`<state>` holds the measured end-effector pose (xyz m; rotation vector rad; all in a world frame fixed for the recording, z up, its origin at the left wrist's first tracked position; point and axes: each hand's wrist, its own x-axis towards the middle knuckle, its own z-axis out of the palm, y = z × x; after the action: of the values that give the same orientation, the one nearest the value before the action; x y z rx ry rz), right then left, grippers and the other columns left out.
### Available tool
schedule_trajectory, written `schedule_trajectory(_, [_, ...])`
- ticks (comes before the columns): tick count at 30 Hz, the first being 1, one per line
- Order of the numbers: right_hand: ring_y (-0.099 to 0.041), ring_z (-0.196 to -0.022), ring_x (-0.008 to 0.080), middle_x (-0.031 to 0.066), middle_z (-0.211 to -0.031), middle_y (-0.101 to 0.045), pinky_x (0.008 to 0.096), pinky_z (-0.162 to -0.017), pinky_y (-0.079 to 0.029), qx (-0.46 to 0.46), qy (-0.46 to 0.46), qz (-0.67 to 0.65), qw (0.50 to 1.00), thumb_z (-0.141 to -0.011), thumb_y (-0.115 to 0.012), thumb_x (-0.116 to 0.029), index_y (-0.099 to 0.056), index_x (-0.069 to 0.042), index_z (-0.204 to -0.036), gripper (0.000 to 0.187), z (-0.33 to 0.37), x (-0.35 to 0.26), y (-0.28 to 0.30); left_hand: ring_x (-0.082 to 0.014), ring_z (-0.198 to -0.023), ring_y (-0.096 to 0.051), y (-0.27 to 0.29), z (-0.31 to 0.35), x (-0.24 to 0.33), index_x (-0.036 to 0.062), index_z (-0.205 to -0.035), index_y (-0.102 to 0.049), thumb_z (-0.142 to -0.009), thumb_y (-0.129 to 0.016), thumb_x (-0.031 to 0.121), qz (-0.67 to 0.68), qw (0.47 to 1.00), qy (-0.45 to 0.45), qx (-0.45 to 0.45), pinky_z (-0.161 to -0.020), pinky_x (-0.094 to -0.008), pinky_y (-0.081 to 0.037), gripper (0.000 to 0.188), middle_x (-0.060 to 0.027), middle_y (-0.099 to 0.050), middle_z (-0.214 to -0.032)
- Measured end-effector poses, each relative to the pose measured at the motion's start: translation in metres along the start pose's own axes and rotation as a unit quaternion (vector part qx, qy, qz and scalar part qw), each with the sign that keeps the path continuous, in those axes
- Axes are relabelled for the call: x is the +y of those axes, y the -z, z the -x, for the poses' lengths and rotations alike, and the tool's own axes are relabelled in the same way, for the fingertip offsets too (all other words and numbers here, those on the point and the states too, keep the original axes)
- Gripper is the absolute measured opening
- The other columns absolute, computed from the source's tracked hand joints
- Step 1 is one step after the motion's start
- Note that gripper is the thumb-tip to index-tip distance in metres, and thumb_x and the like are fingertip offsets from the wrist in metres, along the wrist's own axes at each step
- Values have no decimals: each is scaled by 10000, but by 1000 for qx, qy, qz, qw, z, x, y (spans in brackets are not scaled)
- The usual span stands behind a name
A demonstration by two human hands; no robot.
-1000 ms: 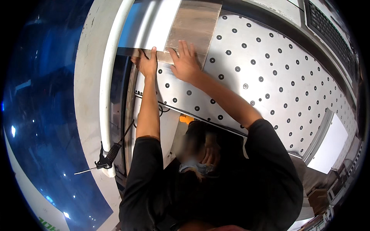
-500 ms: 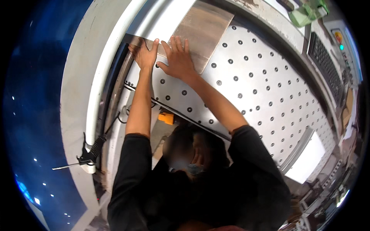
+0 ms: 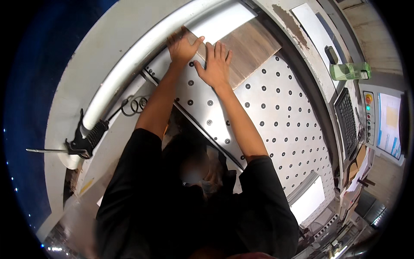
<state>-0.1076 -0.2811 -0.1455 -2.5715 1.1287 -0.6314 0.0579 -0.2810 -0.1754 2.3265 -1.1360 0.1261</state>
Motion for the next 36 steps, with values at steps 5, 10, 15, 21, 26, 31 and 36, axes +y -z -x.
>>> schedule_trajectory(5, [-304,-1459,484,330,-1524,-392,667,-1184,-156,19,7,30,999,-869,-657,-507,-412,-51,-1499,816,2,10,-1,-468,-1208,-584,16,-3,15,21,-1411,-553,-845,-575,765,92,983,36,-154,-1072,-555,-411,935,-297,-636,-1276])
schedule_trajectory(10, [-357,-1438,465,299,-1494,-450,676,-1160,-207,41,32,62,997,-882,-643,-483,-414,-20,-1491,799,1,10,-4,-408,-1025,-696,29,3,16,50,-1148,-715,-873,-544,742,159,975,18,-153,-947,-499,-509,764,-226,-724,-1111])
schedule_trajectory(15, [-529,-1247,445,264,-1335,-578,557,-1086,-359,100,95,13,990,-862,-677,-369,-519,14,-1386,668,-2,-3,3,-396,-1235,-580,29,21,0,83,-1334,-630,-878,-645,566,194,971,13,-141,-1061,-504,-438,664,-240,-619,-1310])
schedule_trajectory(21, [-622,-1059,438,242,-1176,-653,540,-926,-474,174,238,35,955,-838,-659,-248,-596,19,-1272,513,4,-9,10,-402,-1511,-261,75,151,-56,93,-1451,-535,-963,-614,437,109,983,-142,-46,-1243,-532,-166,602,-211,-366,-1595])
schedule_trajectory(26, [-637,-1047,401,201,-1153,-680,535,-918,-468,170,244,37,954,-876,-616,-248,-616,-7,-1266,458,10,4,15,-390,-1192,-621,141,364,-120,124,-1489,-489,-1006,-560,401,281,898,293,-166,-995,-466,-487,561,-232,-627,-1327])
schedule_trajectory(31, [-680,-941,431,234,-1061,-715,521,-846,-529,107,299,-22,948,-890,-630,-242,-657,18,-1199,404,27,-26,20,-360,-1101,-681,87,789,-172,76,-1167,-745,-905,-568,280,18,722,668,-178,-947,-497,-522,377,-178,-723,-1171])
schedule_trajectory(36, [-697,-943,430,242,-1067,-722,512,-840,-544,92,310,-48,945,-907,-613,-253,-660,38,-1195,413,22,2,22,-394,-983,-706,133,946,-90,19,-998,-768,-826,-625,363,145,678,717,-72,-899,-508,-534,411,-234,-737,-1032])
